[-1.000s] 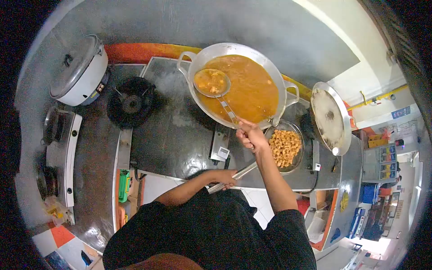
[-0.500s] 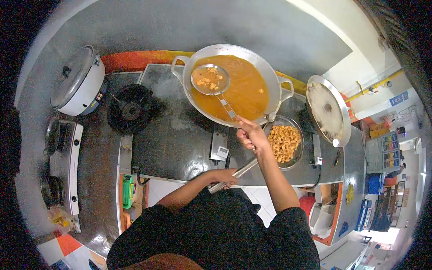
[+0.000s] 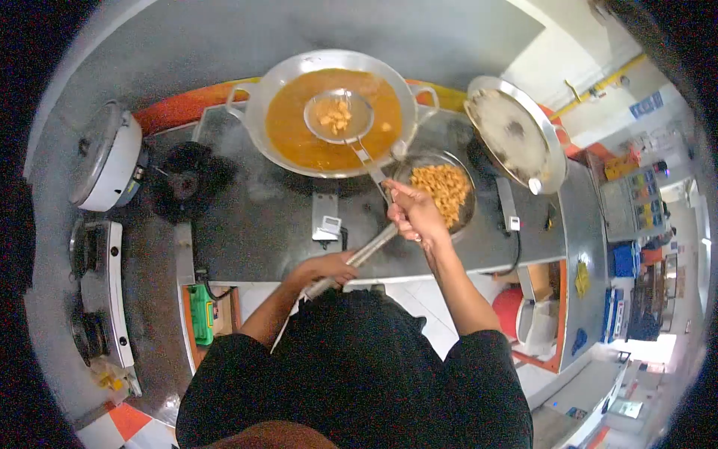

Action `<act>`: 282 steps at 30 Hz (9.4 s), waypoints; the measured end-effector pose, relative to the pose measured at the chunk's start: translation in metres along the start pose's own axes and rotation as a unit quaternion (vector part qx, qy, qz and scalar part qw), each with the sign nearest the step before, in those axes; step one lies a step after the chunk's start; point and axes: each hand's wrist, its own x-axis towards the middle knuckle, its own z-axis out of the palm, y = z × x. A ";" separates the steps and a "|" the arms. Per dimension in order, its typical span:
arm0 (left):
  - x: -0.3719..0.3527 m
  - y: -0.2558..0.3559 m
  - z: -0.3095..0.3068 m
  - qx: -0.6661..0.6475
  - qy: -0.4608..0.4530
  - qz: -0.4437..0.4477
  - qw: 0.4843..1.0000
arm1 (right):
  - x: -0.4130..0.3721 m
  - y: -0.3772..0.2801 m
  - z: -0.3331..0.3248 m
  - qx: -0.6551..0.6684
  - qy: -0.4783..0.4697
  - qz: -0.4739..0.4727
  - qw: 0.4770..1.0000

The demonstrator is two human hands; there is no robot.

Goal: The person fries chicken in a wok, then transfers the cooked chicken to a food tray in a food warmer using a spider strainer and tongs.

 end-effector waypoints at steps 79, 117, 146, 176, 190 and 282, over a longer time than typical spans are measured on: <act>0.001 -0.012 -0.004 -0.063 -0.041 0.029 0.997 | 0.166 -0.026 0.077 -0.169 -0.103 0.060 0.978; -0.002 -0.006 0.004 -0.072 -0.043 0.027 0.996 | 0.192 -0.068 0.005 -0.414 0.032 0.002 0.910; 0.007 -0.022 0.037 -0.114 -0.001 0.003 0.993 | 0.157 -0.036 0.053 -0.012 -0.068 -0.098 0.993; 0.030 -0.079 0.129 -0.563 -0.107 0.289 0.767 | -0.093 0.091 -0.353 -0.721 0.176 -0.217 0.634; 0.027 -0.098 0.089 -0.514 -0.100 0.247 0.815 | -0.106 0.118 -0.332 -0.575 0.176 -0.285 0.746; -0.007 -0.053 0.012 -0.203 0.002 0.103 0.974 | 0.101 -0.072 0.021 -0.364 -0.101 0.086 0.922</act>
